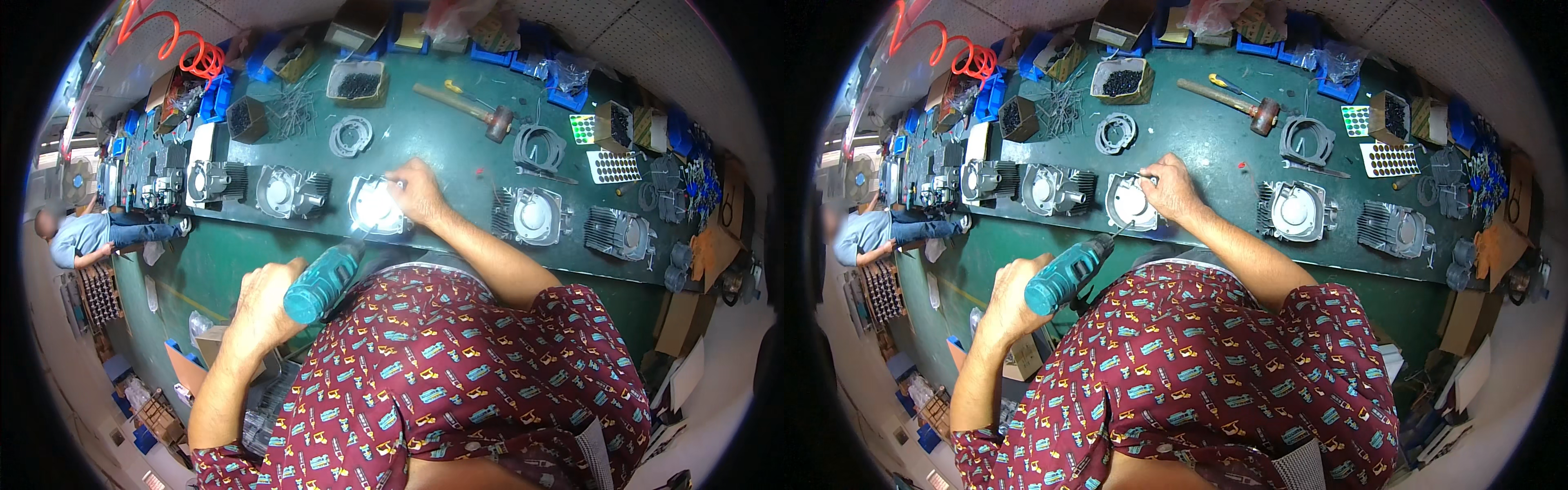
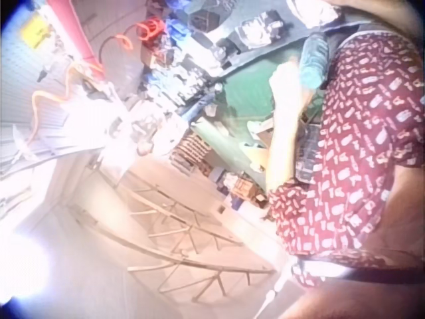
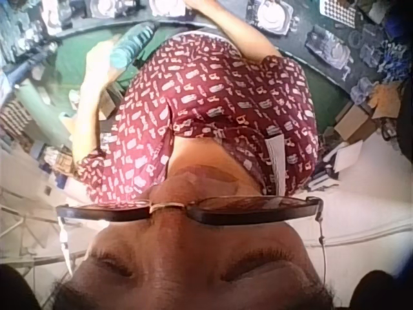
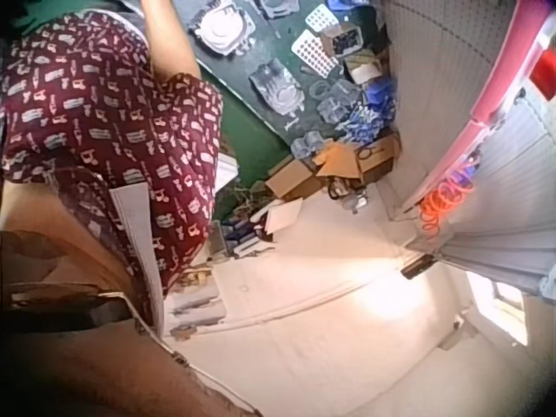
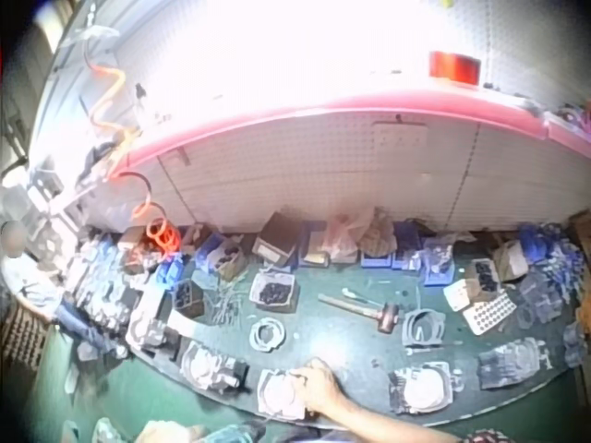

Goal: The person uses a cordless drill to fasten screws into metal components on a workbench. They repeatedly pick up screws, align them with the drill bit, and drive them into the parts, moving between several units on the table.

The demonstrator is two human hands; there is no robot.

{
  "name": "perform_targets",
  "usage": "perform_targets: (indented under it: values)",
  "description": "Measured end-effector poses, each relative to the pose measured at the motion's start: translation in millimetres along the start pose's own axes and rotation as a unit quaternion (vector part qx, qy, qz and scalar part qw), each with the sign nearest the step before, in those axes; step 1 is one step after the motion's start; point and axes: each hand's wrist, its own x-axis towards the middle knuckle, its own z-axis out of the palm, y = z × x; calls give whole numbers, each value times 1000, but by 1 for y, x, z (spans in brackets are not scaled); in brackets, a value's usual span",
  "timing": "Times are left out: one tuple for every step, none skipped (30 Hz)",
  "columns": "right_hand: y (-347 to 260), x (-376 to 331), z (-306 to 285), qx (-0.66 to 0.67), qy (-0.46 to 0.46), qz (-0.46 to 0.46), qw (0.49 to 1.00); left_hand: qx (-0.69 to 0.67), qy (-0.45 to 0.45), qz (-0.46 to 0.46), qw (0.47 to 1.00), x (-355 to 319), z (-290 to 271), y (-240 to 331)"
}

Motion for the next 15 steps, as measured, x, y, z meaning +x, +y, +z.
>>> perform_targets:
  values:
    - [1,0,1,1,1,-4,1000,-13,7,2,1000,1,0,0]
    - [1,0,1,3,4,-7,1000,-25,14,5,1000,3,-1,-1]
    - [1,0,2,1,6,-8,1000,-37,21,8,999,4,-1,-1]
    - [1,-1,3,-1,8,-9,1000,-48,26,-2,998,4,-2,-1]
    - [1,-2,3,-4,10,-9,1000,-45,24,-1,999,4,-1,-2]
    - [0,-2,3,2,2,-4,1000,-42,21,1,999,5,-1,-4]
    - [0,-2,3,-4,2,-9,1000,-39,19,2,999,6,-2,-5]
    - [1,-1,3,-9,3,-14,1000,-26,11,9,1000,7,-3,-6]
    - [1,-1,2,-14,3,-20,1000,-23,12,13,1000,7,-4,-5]
    - [2,0,2,-9,-6,-11,1000,-20,14,16,1000,7,-5,-4]
    - [2,-1,2,-7,-3,-8,1000,-18,15,19,1000,7,-4,-3]
    - [1,-1,2,-4,-1,-5,1000,-17,15,21,1000,8,-4,-3]
    - [1,-1,2,-2,1,-2,1000,-17,15,23,999,8,-3,-3]
    - [-3,-2,0,-3,1,5,1000,-17,16,25,999,8,-3,-4]
    - [-2,-1,1,-5,2,0,1000,-16,16,21,1000,7,-3,-4]
